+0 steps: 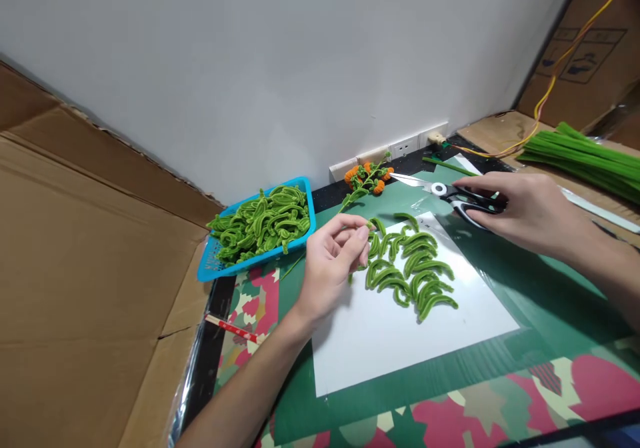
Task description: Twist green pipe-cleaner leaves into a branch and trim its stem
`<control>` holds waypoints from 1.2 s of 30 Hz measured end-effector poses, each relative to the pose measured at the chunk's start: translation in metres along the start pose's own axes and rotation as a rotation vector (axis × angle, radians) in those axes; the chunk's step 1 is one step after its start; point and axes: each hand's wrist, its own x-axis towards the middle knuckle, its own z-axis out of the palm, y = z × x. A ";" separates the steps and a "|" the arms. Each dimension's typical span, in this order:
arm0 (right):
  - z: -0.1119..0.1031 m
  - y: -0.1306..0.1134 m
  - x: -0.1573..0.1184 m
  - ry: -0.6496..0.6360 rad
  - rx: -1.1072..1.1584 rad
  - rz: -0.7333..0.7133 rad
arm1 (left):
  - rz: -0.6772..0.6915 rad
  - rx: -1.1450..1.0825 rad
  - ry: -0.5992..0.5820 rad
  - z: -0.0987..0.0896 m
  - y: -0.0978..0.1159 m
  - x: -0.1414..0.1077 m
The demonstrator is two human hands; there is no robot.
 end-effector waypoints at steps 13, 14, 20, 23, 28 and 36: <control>0.007 0.017 0.009 -0.171 -0.206 0.214 | -0.257 -0.080 -0.089 0.011 -0.002 -0.004; 0.007 0.017 0.010 -0.178 -0.201 0.217 | -0.250 -0.070 -0.058 0.009 -0.003 -0.003; 0.007 0.012 0.013 -0.207 -0.190 0.205 | -0.101 0.272 0.107 -0.019 -0.007 0.018; 0.007 0.011 0.013 -0.219 -0.198 0.212 | -0.011 0.597 0.091 -0.036 -0.004 0.026; 0.007 0.012 0.013 -0.235 -0.207 0.223 | 0.071 0.921 0.090 -0.051 0.004 0.029; 0.007 0.012 0.013 -0.253 -0.236 0.217 | 0.013 0.769 -0.030 -0.050 0.008 0.030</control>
